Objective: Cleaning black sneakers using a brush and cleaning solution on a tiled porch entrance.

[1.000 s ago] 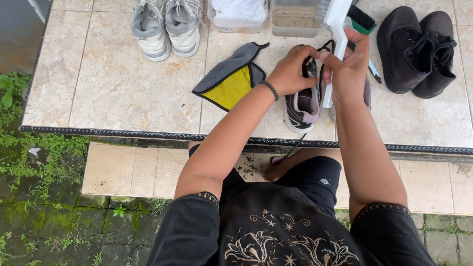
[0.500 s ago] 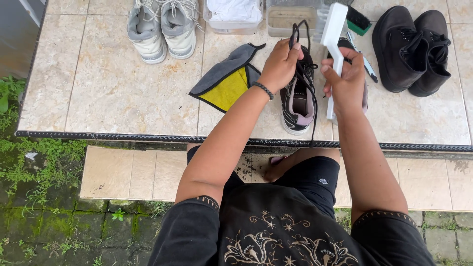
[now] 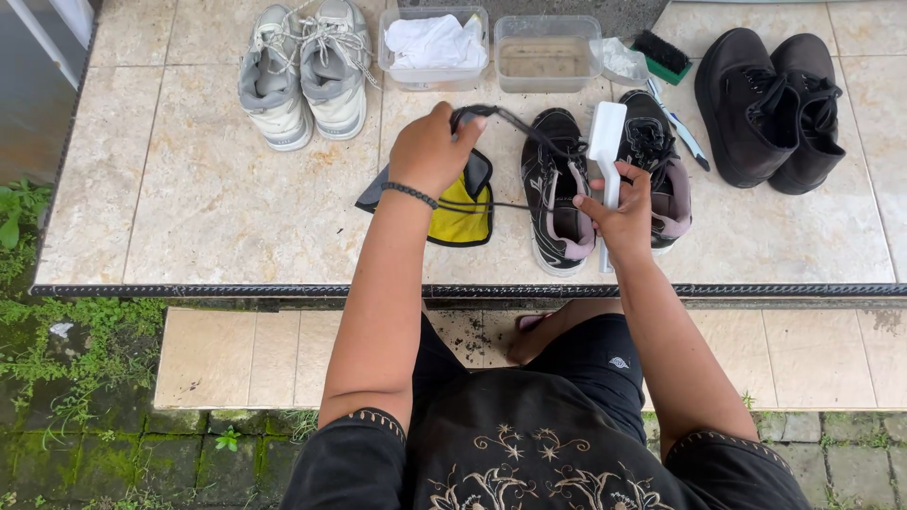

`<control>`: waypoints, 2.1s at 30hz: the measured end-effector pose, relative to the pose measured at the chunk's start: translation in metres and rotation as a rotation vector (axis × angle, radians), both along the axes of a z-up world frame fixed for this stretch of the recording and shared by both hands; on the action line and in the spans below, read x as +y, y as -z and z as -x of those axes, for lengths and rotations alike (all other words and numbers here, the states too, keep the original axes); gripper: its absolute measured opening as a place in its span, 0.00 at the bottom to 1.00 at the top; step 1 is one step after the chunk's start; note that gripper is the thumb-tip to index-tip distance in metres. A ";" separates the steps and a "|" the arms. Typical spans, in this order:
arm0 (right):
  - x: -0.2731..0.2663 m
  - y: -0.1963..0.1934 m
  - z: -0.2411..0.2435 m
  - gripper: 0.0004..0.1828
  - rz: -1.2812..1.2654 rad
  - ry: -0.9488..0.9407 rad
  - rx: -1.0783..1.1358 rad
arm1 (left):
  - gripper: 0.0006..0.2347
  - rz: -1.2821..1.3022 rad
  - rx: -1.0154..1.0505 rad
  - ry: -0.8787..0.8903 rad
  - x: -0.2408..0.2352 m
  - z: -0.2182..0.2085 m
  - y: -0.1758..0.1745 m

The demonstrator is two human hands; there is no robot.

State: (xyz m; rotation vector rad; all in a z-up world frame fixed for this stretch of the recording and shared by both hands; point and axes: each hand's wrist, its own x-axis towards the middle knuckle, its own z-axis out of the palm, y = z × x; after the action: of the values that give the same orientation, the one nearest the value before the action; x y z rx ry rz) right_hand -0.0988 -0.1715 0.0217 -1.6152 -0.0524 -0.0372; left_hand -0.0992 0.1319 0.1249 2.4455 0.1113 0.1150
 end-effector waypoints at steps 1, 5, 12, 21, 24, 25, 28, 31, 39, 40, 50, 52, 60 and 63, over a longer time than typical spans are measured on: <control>0.002 0.004 -0.004 0.40 -0.001 -0.001 -0.002 | 0.18 -0.001 -0.002 -0.001 -0.005 0.005 0.007; 0.025 0.018 -0.015 0.35 0.018 -0.003 -0.012 | 0.28 0.053 -0.032 -0.068 -0.042 0.026 0.019; 0.054 0.019 -0.019 0.22 -0.215 -0.018 -0.014 | 0.25 0.018 -0.048 -0.030 -0.096 0.008 0.091; 0.020 0.015 -0.022 0.19 -0.177 -0.121 0.092 | 0.14 0.148 -0.039 -0.111 -0.112 -0.021 0.143; 0.013 0.028 -0.009 0.20 -0.156 -0.221 0.118 | 0.13 0.158 -0.155 -0.175 -0.116 -0.026 0.164; 0.007 0.022 -0.001 0.20 -0.156 -0.220 0.117 | 0.13 0.159 -0.156 -0.174 -0.114 -0.026 0.166; -0.009 0.008 0.024 0.21 -0.099 -0.260 0.152 | 0.12 0.175 -0.187 -0.187 -0.109 -0.020 0.166; -0.028 -0.008 0.038 0.21 -0.074 -0.255 0.190 | 0.11 0.228 -0.213 -0.174 -0.110 -0.015 0.157; 0.006 -0.010 -0.013 0.20 -0.110 -0.206 0.055 | 0.16 0.284 -0.133 -0.147 -0.105 -0.007 0.143; 0.010 -0.001 -0.010 0.20 -0.114 -0.209 0.048 | 0.16 0.280 -0.140 -0.149 -0.105 -0.007 0.148; -0.027 -0.009 0.035 0.21 -0.129 -0.182 0.163 | 0.15 0.249 -0.088 -0.161 -0.104 -0.014 0.149; -0.028 -0.006 0.023 0.22 -0.127 -0.192 0.153 | 0.16 0.244 -0.086 -0.169 -0.103 -0.015 0.150; 0.007 0.037 -0.011 0.25 -0.309 -0.289 0.094 | 0.16 0.254 -0.073 -0.187 -0.103 -0.012 0.145; -0.009 0.031 0.012 0.24 -0.288 -0.294 0.159 | 0.16 0.254 -0.061 -0.192 -0.104 -0.011 0.139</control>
State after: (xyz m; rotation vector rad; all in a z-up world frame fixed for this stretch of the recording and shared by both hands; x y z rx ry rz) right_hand -0.1109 -0.1809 -0.0096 -1.3052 -0.1537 0.2984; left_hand -0.0887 0.0281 -0.0139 2.1720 0.3149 0.2446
